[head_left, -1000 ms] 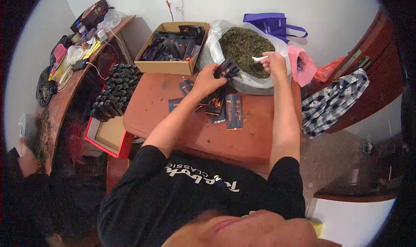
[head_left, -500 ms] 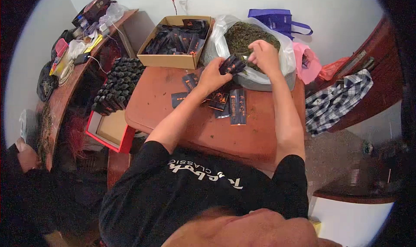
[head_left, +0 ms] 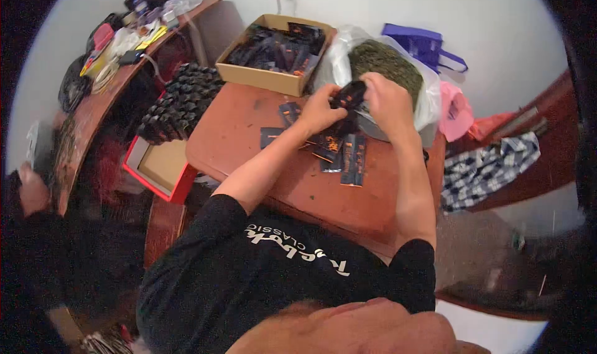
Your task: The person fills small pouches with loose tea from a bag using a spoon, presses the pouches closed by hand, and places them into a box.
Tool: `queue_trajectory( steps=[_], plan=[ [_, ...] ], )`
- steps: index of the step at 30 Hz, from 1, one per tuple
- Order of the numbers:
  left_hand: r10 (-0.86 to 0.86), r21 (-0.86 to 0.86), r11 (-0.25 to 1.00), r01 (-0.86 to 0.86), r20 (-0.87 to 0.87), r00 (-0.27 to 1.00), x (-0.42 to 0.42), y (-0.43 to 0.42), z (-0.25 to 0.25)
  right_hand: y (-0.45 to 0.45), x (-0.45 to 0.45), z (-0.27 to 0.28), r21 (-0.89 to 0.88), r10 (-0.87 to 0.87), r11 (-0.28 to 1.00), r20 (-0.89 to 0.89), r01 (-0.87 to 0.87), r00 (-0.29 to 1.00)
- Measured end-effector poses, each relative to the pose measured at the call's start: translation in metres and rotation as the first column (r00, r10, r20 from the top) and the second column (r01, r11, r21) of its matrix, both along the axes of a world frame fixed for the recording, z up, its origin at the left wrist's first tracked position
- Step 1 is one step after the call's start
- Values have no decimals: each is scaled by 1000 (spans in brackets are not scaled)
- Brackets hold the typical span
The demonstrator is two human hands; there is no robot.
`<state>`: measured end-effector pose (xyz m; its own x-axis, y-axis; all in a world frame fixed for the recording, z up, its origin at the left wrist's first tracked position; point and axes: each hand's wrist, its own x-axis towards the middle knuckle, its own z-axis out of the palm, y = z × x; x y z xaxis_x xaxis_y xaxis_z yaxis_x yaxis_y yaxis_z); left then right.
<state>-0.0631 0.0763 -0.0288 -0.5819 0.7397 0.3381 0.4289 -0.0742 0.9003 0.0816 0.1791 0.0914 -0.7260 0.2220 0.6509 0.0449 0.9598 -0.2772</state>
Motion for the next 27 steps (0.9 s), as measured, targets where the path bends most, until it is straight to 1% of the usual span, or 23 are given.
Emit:
queue_trajectory(
  steps=[1,2,3,4,5,7,9,10,11,12,14,16,17,20,21,23,24,25,26,27],
  plan=[
    [43,23,999,-43,-20,999,6,-7,9,0,2,-1,9,7,1000,-33,-7,999],
    [5,-18,1000,-4,76,997,4,-10,12,4,7,1,33,3,999,-76,0,997],
    [16,-39,999,-12,118,993,7,-18,22,-3,16,9,-38,-43,999,-141,38,989],
    [24,-59,998,-15,158,987,7,-26,32,-11,25,18,-205,-140,973,-152,107,978],
    [30,2,1000,-30,152,988,3,-32,32,-17,35,21,-369,-240,913,-146,172,960],
    [34,122,991,-50,132,991,-9,-43,33,-1,54,3,-527,-229,850,-325,26,918],
    [64,116,989,-92,226,972,-31,-58,38,3,72,-18,-646,-350,762,-479,-52,805],
    [77,113,987,-111,271,959,-45,-68,42,8,86,-31,-634,-341,771,-490,-59,802],
    [146,98,981,-164,168,975,-61,-80,49,10,97,-41,-622,-331,780,-501,-66,799],
    [213,88,972,-218,61,975,-80,-92,55,6,104,-48,-657,-384,753,-486,-39,785],
    [294,220,923,-317,131,947,-136,-103,31,-2,115,-58,-726,-488,688,-448,14,749],
    [482,113,869,-483,37,876,-117,-129,82,-3,117,-72,-762,-549,646,-430,37,717],
    [364,232,895,-380,112,925,-153,-129,58,-2,118,-79,-779,-579,625,-420,49,699],
    [369,215,899,-381,95,925,-190,-122,39,6,115,-96,-839,-583,539,-439,-79,683],
    [311,218,913,-346,183,933,-180,-120,47,5,112,-96,-845,-589,530,-433,-78,682],
    [333,194,915,-354,133,933,-165,-120,64,3,110,-96,-833,-572,547,-449,-89,686],
    [355,176,912,-372,117,927,-159,-121,62,2,109,-96,-829,-555,552,-448,-92,701],
    [402,153,900,-409,75,912,-162,-124,56,2,111,-99,-803,-557,596,-423,-10,715],
    [393,147,903,-404,102,914,-149,-132,63,3,113,-103,-766,-544,641,-408,49,733],
    [352,162,917,-364,101,931,-148,-141,56,4,112,-106,-719,-525,688,-404,95,750]
  ],
)
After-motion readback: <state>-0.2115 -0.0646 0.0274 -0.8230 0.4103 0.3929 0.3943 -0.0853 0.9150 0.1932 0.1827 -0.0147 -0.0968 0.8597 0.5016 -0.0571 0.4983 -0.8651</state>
